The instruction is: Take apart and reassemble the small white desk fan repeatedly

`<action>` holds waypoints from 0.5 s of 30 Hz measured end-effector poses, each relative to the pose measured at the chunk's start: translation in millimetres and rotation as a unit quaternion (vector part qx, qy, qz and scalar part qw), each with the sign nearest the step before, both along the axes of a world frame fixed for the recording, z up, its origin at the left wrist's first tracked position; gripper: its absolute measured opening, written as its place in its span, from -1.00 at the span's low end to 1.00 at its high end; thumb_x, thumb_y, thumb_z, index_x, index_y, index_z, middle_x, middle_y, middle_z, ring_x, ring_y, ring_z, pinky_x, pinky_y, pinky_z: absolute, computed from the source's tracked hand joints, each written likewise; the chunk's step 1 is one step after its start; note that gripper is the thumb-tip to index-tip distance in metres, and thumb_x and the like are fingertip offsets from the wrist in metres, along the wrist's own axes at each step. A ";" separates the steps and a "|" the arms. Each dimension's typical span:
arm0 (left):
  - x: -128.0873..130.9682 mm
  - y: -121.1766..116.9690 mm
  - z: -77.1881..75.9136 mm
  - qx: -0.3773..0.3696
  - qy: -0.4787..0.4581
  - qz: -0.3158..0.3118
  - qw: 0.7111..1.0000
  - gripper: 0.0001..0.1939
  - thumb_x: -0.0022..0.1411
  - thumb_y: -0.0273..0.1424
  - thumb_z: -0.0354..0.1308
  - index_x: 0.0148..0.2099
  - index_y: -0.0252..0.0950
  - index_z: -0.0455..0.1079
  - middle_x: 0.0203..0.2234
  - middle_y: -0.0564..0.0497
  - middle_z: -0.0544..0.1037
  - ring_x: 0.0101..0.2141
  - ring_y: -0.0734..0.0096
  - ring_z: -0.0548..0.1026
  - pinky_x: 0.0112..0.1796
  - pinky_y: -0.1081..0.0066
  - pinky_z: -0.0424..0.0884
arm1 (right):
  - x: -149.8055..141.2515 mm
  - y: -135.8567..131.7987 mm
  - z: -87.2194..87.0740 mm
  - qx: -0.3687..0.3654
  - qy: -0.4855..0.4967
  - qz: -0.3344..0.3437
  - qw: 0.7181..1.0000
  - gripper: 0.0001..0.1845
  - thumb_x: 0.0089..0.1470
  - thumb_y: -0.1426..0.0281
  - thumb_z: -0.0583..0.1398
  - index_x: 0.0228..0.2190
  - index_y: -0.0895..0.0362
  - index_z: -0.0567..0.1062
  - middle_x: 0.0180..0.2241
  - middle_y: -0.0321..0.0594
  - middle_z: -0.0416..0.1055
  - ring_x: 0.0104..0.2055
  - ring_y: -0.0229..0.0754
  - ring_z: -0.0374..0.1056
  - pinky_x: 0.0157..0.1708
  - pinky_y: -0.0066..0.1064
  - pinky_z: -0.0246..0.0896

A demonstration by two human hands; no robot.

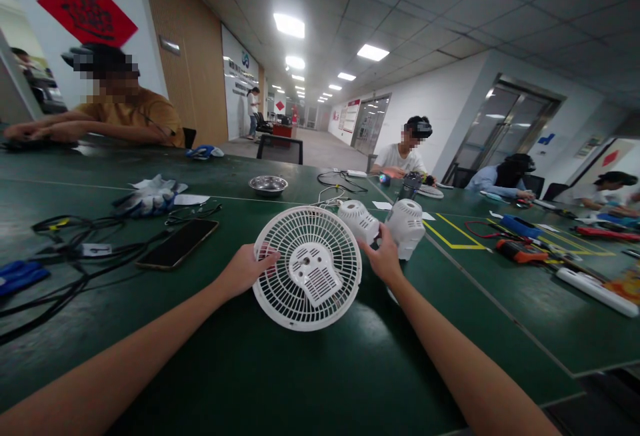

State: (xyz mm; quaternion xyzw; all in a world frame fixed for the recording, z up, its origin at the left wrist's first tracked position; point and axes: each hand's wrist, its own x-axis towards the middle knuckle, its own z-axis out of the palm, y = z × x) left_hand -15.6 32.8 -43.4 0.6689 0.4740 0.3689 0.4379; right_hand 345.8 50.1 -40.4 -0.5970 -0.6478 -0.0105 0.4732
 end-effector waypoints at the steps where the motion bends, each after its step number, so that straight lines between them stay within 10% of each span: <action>1: 0.2 -1.7 1.5 0.007 0.000 -0.002 1.000 -0.59 0.18 -0.08 0.18 -0.15 -0.33 0.48 -0.28 -0.12 0.64 -0.30 0.16 0.62 -0.25 0.20 0.51 | -2.4 2.2 -5.7 -0.027 -0.008 0.004 1.000 -0.25 -0.02 0.09 0.27 0.12 0.21 0.29 -0.10 -0.01 0.48 -0.14 0.02 0.40 -0.06 -0.12 0.30; 15: -1.5 -0.4 5.2 0.001 0.062 -0.011 0.998 -0.64 0.23 -0.10 0.12 -0.23 -0.31 0.48 -0.36 -0.09 0.64 -0.34 0.20 0.61 -0.29 0.28 0.49 | 2.9 10.7 -18.9 -0.200 -0.071 -0.044 0.976 -0.52 0.08 0.18 0.26 0.00 0.13 0.45 -0.11 -0.06 0.55 -0.07 0.01 0.45 -0.09 -0.27 0.25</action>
